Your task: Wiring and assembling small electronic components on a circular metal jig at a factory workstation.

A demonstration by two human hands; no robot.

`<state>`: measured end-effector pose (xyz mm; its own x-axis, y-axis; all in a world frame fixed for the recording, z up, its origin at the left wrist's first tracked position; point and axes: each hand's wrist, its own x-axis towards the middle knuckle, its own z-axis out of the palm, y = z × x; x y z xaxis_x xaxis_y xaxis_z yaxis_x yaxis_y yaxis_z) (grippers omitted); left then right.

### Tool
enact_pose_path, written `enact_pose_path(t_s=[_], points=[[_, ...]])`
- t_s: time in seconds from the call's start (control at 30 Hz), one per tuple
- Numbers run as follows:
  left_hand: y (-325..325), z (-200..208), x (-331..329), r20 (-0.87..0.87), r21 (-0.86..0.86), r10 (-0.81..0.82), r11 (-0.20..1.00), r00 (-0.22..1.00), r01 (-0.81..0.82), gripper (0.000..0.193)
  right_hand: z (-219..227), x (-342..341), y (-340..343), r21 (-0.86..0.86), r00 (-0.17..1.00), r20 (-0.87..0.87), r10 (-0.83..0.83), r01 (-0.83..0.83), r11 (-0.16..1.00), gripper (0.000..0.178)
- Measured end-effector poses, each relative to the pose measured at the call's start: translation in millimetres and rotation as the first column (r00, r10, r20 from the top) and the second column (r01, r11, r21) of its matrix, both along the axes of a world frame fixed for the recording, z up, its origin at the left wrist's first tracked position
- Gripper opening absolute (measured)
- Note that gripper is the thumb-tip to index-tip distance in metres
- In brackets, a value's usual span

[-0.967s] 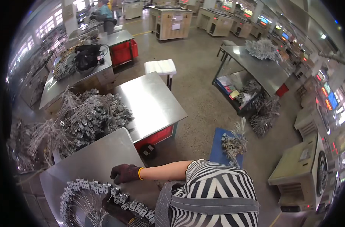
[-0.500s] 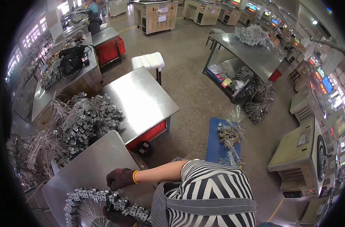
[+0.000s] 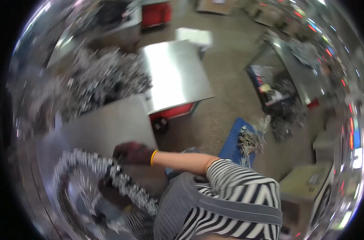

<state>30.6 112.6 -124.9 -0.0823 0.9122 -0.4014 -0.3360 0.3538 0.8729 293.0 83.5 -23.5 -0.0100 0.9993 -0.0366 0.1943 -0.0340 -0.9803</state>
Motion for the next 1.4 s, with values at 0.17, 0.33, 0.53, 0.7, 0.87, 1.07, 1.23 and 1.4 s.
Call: enact_pose_path(t_s=[0.17,0.33,0.53,0.7,0.87,1.07,1.23,1.4], points=[[11,-30,-83,-0.659,0.378,-0.058,0.836,0.75,0.397,0.022,-84,-107,25,-0.002,0.997,-0.068,-0.04,0.04,0.999,0.023],[-15,-5,-169,-0.025,0.219,-0.148,0.964,0.989,0.15,0.035,-94,-175,10,-0.101,0.997,-0.073,-0.013,0.005,0.995,0.023],[-32,-29,-192,0.271,0.316,-0.177,0.945,0.946,0.086,0.045,-113,-223,-13,-0.249,0.981,-0.156,-0.114,0.072,0.966,0.027],[-39,-51,-216,0.443,0.137,-0.129,0.988,0.887,0.076,0.066,-123,-243,-7,-0.227,0.986,-0.148,-0.08,0.045,0.973,0.029],[-40,-92,-219,0.833,0.51,-0.433,0.843,0.345,-0.172,0.087,-129,-263,-2,-0.24,0.995,-0.096,-0.021,-0.003,0.971,0.031],[-36,-67,-227,0.574,0.208,-0.062,0.976,0.817,-0.072,0.033,-129,-271,3,-0.253,0.989,-0.134,-0.063,0.027,0.967,0.027],[-22,-55,-225,0.288,0.233,-0.029,0.972,0.957,-0.04,0.033,-135,-273,17,-0.365,0.995,-0.1,-0.027,-0.012,0.931,0.033],[2,-87,-157,0.51,0.446,-0.187,0.892,0.84,-0.072,0.036,-119,-186,29,-0.038,0.992,0.067,0.103,-0.101,0.994,0.028]])
